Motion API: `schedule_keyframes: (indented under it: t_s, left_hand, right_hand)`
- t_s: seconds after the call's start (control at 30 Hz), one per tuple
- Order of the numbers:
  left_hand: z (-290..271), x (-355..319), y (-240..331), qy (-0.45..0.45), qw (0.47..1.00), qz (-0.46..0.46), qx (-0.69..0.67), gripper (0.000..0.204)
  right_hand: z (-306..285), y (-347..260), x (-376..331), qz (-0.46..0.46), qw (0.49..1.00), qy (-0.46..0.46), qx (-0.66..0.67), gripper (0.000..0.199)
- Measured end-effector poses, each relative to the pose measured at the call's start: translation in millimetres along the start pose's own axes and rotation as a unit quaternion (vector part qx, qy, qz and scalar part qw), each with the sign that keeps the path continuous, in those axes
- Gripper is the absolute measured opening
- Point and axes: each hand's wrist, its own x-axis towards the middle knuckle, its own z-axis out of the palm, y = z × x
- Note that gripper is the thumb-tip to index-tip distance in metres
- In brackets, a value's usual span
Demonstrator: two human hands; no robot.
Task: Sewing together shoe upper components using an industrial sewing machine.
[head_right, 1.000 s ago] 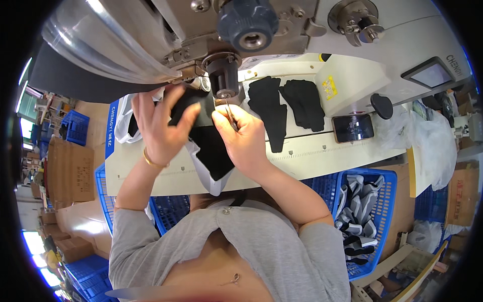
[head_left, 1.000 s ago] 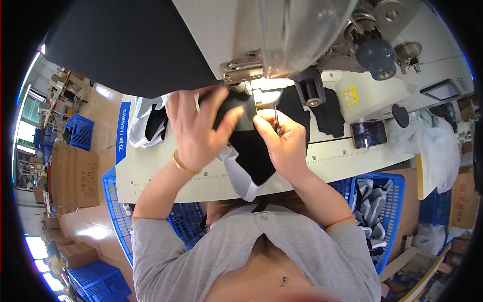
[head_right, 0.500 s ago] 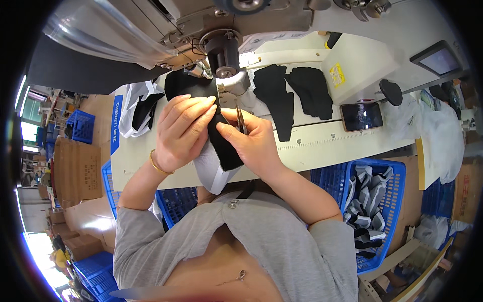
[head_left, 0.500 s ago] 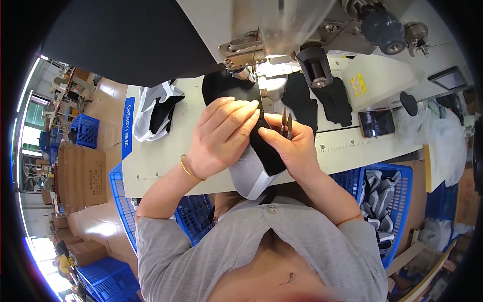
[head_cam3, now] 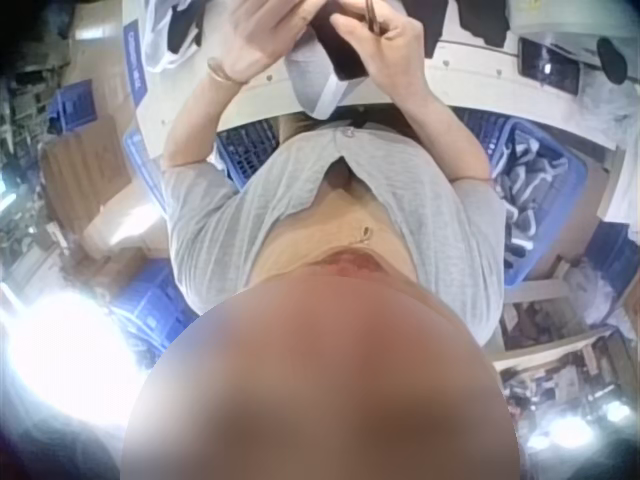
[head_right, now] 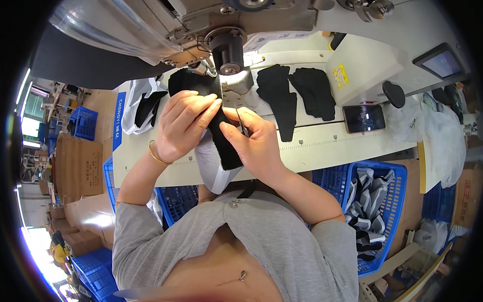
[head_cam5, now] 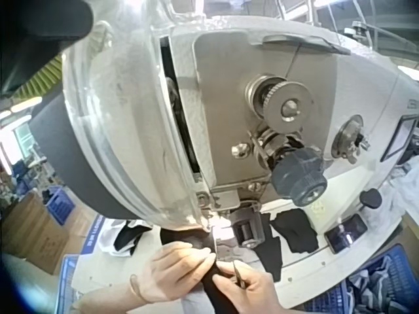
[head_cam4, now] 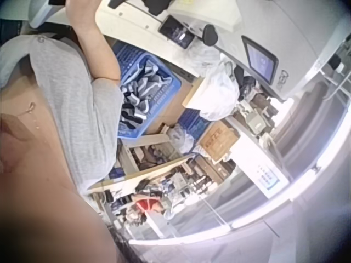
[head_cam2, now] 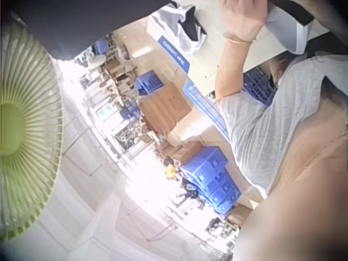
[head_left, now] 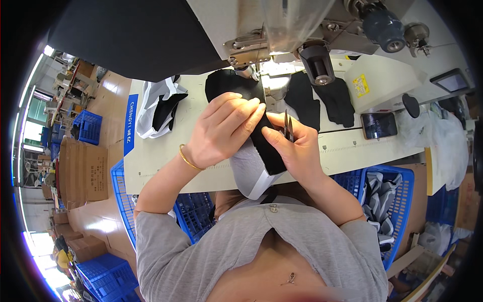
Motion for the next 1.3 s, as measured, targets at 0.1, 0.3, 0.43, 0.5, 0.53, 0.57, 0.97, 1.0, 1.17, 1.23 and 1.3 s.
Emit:
schedule_keyframes:
  t_s: [0.1,0.3,0.43,0.5,0.53,0.57,0.97,1.0,1.17,1.23,1.3]
  left_hand:
    - [0,3,-1,-0.002,1.0,0.015,0.017,0.036]
    - [8,4,-2,0.047,0.997,0.048,0.023,0.035]
    - [8,3,-5,0.041,0.998,0.043,0.011,0.034]
    - [4,6,-7,0.036,0.998,0.06,0.011,0.033]
    - [5,6,-7,0.037,0.997,0.06,0.01,0.033]
    - [4,7,-6,0.036,0.997,0.063,0.024,0.032]
    - [11,1,-7,0.086,0.994,0.065,0.029,0.027]
    - [11,1,-7,0.085,0.994,0.067,0.027,0.027]
    - [12,4,-9,0.086,0.993,0.073,0.025,0.028]
    - [13,5,-9,0.086,0.993,0.072,0.022,0.028]
    - [11,6,-9,0.076,0.994,0.075,0.015,0.029]
  right_hand:
    - [0,4,1,-0.026,0.999,0.012,-0.02,0.026]
    - [-1,4,-1,-0.029,0.998,0.021,-0.049,0.028]
    - [-3,4,0,-0.041,0.997,0.015,-0.057,0.028]
    - [-4,5,0,-0.048,0.997,0.01,-0.059,0.028]
    - [-4,5,0,-0.048,0.997,0.011,-0.06,0.028]
    - [-3,4,0,-0.048,0.997,0.012,-0.058,0.028]
    - [-3,3,0,-0.056,0.997,0.001,-0.052,0.027]
    - [-3,2,0,-0.06,0.997,0.0,-0.05,0.027]
    - [-3,1,0,-0.057,0.997,0.005,-0.048,0.026]
    - [-2,2,2,-0.06,0.997,0.009,-0.047,0.026]
    - [-1,5,2,-0.07,0.997,0.011,-0.043,0.024]
